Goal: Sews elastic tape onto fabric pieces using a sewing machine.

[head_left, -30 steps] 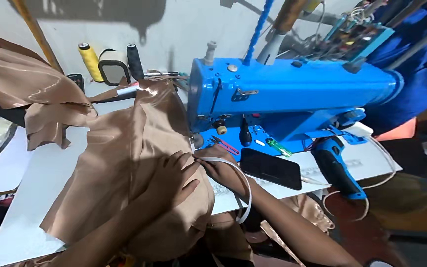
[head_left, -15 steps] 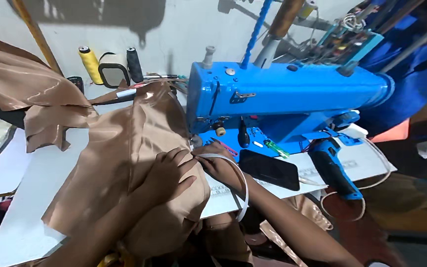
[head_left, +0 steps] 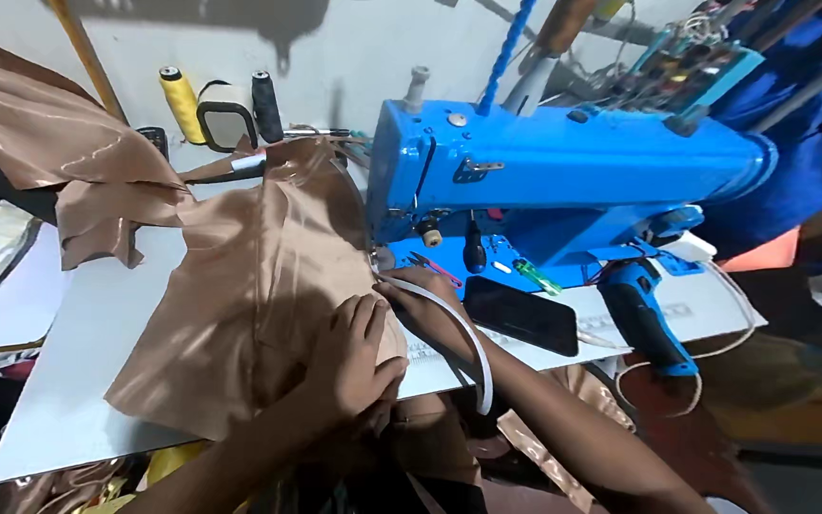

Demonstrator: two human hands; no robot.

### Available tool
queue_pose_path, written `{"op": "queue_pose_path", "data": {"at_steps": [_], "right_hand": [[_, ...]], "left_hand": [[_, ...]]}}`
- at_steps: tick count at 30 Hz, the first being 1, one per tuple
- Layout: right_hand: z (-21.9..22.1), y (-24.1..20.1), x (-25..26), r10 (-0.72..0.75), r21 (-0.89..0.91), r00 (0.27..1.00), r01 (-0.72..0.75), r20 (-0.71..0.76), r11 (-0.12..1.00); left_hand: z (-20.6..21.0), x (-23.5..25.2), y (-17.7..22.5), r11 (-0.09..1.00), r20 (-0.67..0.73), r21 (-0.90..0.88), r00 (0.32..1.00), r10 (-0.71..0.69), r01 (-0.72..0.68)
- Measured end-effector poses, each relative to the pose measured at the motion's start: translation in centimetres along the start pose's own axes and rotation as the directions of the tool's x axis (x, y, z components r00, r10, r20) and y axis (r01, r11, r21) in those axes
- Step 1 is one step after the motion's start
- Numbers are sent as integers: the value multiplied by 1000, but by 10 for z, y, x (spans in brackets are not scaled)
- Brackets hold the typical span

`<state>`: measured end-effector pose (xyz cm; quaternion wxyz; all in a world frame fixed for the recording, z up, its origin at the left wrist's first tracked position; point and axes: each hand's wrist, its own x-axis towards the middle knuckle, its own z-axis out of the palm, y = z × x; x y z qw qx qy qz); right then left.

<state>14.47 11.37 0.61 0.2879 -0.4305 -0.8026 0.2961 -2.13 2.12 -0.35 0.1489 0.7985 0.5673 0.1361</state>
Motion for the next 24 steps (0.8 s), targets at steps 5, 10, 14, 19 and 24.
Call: {"op": "queue_pose_path", "data": {"at_steps": [5, 10, 14, 19, 24], "right_hand": [[-7, -13, -3, 375, 483, 896, -444, 238, 754], [-7, -16, 0, 461, 502, 831, -555, 311, 663], [-5, -15, 3, 441, 423, 852, -523, 281, 740], [-6, -8, 13, 440, 465, 797, -600, 413, 651], [-9, -7, 19, 386, 543, 713, -698, 585, 468]], "left_hand": [[12, -8, -7, 999, -124, -33, 992, 35, -40], [12, -11, -8, 993, -194, -103, 980, 32, -53], [13, -12, -9, 994, -212, -88, 976, 47, -67], [8, -2, -13, 1000, -233, -27, 973, 6, -13], [-18, 17, -25, 991, -189, 130, 981, 45, -20]]}}
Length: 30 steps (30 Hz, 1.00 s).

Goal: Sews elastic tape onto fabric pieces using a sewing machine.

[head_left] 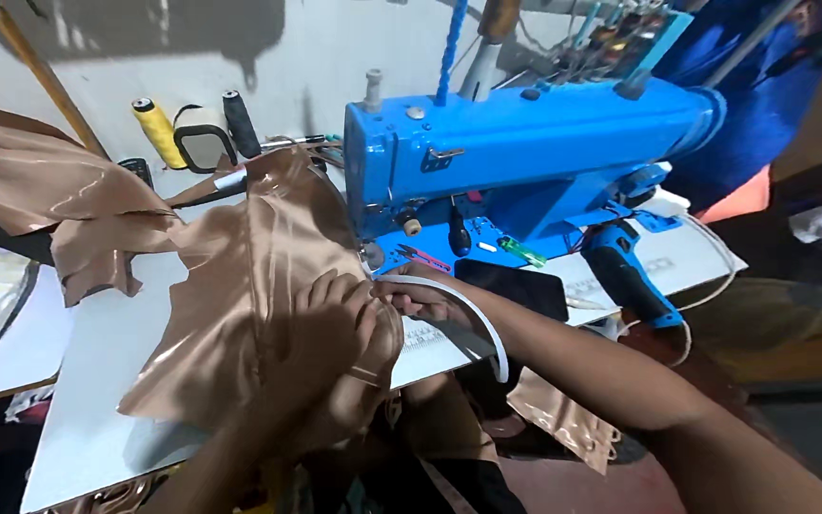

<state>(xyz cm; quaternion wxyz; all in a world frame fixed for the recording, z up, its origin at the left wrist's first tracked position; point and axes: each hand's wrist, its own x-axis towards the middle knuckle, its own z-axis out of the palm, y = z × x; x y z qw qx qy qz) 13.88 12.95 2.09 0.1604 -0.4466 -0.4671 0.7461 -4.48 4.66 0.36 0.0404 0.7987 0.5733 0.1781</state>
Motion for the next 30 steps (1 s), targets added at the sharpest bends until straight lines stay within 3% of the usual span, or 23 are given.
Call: {"op": "queue_pose_path", "data": {"at_steps": [4, 6, 8, 10, 11, 13, 15, 17, 18, 20, 24, 27, 30], "right_hand": [[-4, 4, 1, 96, 229, 980, -135, 174, 964], [-11, 7, 1, 79, 299, 960, -161, 268, 940], [-11, 3, -3, 78, 155, 966, -118, 245, 981], [-5, -2, -8, 45, -153, 994, -30, 96, 988], [-4, -4, -11, -28, -342, 999, 36, 27, 939], [-5, -3, -17, -283, -690, 958, 177, -42, 702], [-10, 8, -16, -540, -819, 842, 317, 11, 478], [-16, 21, -11, -722, -829, 687, 450, 83, 333], [-18, 25, -9, -769, -807, 633, 498, 89, 316], [-18, 24, -8, -791, -724, 611, 561, 34, 402], [-15, 16, -10, -641, -479, 764, 536, -75, 695], [-18, 22, -8, -620, -572, 782, 539, 66, 618], [-19, 32, -5, -735, -720, 655, 595, 176, 358]], "left_hand": [[6, 14, -19, 989, -105, -71, 987, 125, -133], [-6, 19, -17, 988, 10, -100, 993, 120, -118], [-12, 21, -16, 989, 117, -106, 987, 113, -100], [0, 22, -19, 987, 72, -67, 986, 148, -144], [1, 21, -18, 988, 81, -49, 986, 148, -144], [-6, 19, -10, 994, 169, 15, 980, 107, -111], [-10, 16, -4, 994, 237, 57, 968, 80, -96], [-5, 14, -5, 991, 238, 62, 966, 100, -118], [0, 13, -8, 988, 189, 63, 973, 130, -144], [5, 11, -12, 983, 139, 51, 976, 165, -174], [2, 11, -16, 984, 196, 41, 967, 164, -175], [5, 10, -23, 976, 153, 40, 967, 204, -212], [10, 8, -30, 963, 81, 38, 961, 263, -267]]}}
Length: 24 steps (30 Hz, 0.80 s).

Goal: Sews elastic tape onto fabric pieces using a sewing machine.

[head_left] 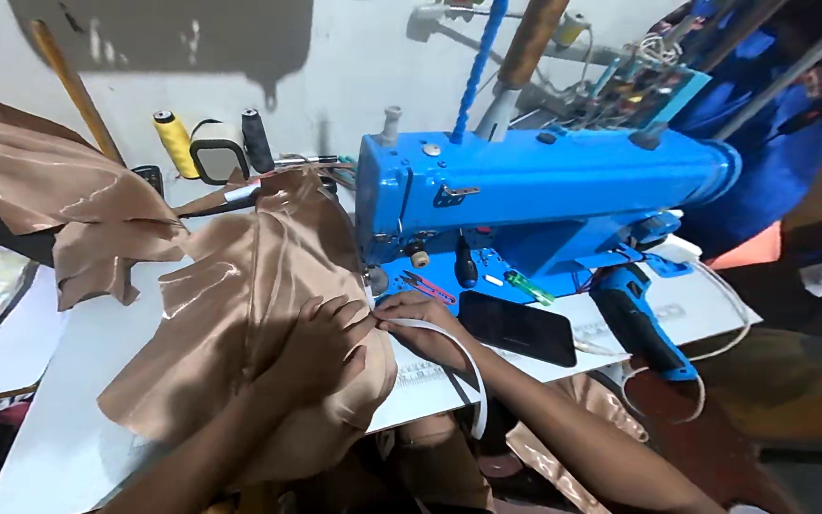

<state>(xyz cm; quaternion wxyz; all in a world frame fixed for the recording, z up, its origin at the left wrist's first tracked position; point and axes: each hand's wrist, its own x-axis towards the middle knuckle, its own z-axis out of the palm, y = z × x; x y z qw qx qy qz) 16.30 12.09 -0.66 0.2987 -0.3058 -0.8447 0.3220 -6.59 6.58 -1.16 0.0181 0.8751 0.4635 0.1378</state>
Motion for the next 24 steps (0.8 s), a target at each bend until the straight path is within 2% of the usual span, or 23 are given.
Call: {"op": "queue_pose_path", "data": {"at_steps": [3, 6, 13, 21, 24], "right_hand": [[9, 9, -5, -128, -94, 988, 119, -91, 988], [11, 11, -5, -131, -101, 983, 118, -129, 988], [15, 14, -7, -182, -185, 972, 153, -151, 971], [13, 12, -6, -126, -180, 983, 101, -134, 978], [13, 11, -4, -121, -193, 984, 95, -128, 977]], "left_hand": [[2, -2, -5, 998, -70, -19, 996, 62, -63], [0, -3, -7, 993, -60, -34, 992, 114, -116], [10, -2, -15, 979, -169, 42, 964, 205, -201], [11, 0, -17, 975, -201, 58, 954, 221, -214], [11, 1, -19, 977, -173, 50, 961, 215, -210]]}}
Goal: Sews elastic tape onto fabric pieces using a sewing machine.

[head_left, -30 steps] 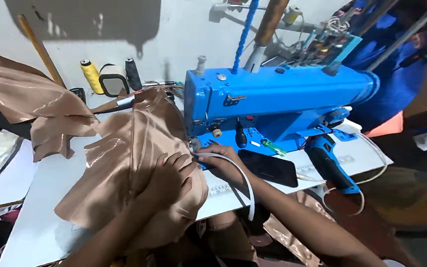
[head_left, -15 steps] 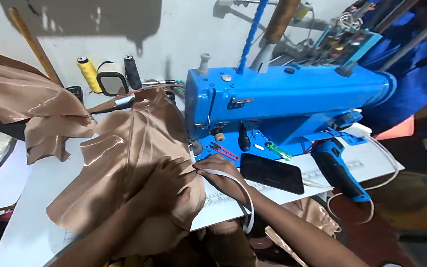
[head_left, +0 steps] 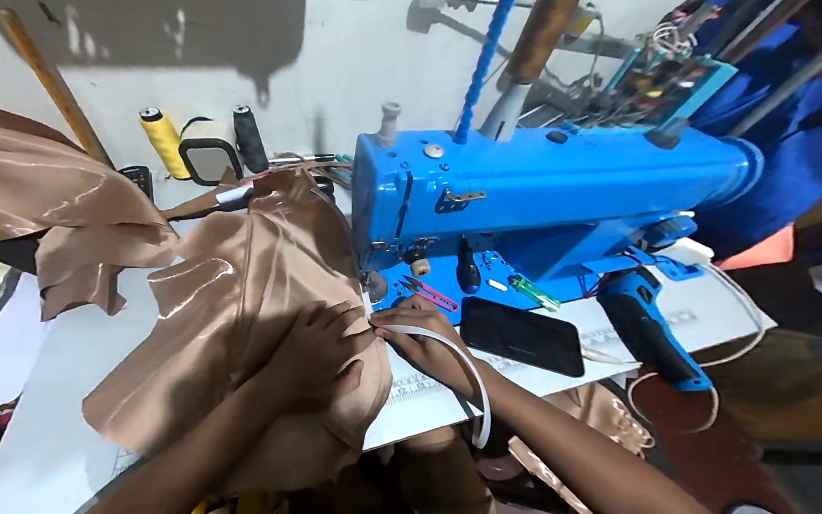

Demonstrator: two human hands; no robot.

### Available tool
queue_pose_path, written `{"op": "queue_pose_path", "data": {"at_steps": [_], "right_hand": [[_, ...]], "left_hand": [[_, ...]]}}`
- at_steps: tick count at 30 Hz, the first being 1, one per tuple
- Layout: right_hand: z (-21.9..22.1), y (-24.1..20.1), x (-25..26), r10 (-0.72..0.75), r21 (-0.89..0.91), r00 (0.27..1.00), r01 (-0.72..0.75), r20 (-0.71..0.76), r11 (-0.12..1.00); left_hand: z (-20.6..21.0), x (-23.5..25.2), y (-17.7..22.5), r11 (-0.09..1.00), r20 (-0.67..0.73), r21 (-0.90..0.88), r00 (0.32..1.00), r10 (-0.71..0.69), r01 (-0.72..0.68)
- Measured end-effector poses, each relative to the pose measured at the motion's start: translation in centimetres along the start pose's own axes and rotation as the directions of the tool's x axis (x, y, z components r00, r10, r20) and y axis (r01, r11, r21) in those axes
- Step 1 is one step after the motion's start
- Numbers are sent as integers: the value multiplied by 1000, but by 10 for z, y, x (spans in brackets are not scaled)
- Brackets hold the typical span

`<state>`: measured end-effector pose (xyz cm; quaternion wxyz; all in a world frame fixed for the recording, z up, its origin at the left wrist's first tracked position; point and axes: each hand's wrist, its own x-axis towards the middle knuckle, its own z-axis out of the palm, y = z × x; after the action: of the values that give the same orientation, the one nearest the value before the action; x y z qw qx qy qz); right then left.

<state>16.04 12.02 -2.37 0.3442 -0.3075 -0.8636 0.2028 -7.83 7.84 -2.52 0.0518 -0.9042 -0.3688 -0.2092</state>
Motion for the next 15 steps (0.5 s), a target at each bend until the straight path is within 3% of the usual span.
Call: {"op": "queue_pose_path", "data": {"at_steps": [9, 15], "right_hand": [[-3, 0, 8, 10, -52, 999, -8, 34, 999], [0, 5, 12, -2, -86, 1000, 4, 30, 996]], "left_hand": [[1, 2, -6, 1000, -14, -11, 1000, 2, -2], [-2, 5, -13, 1000, 49, -23, 999, -7, 8]]}}
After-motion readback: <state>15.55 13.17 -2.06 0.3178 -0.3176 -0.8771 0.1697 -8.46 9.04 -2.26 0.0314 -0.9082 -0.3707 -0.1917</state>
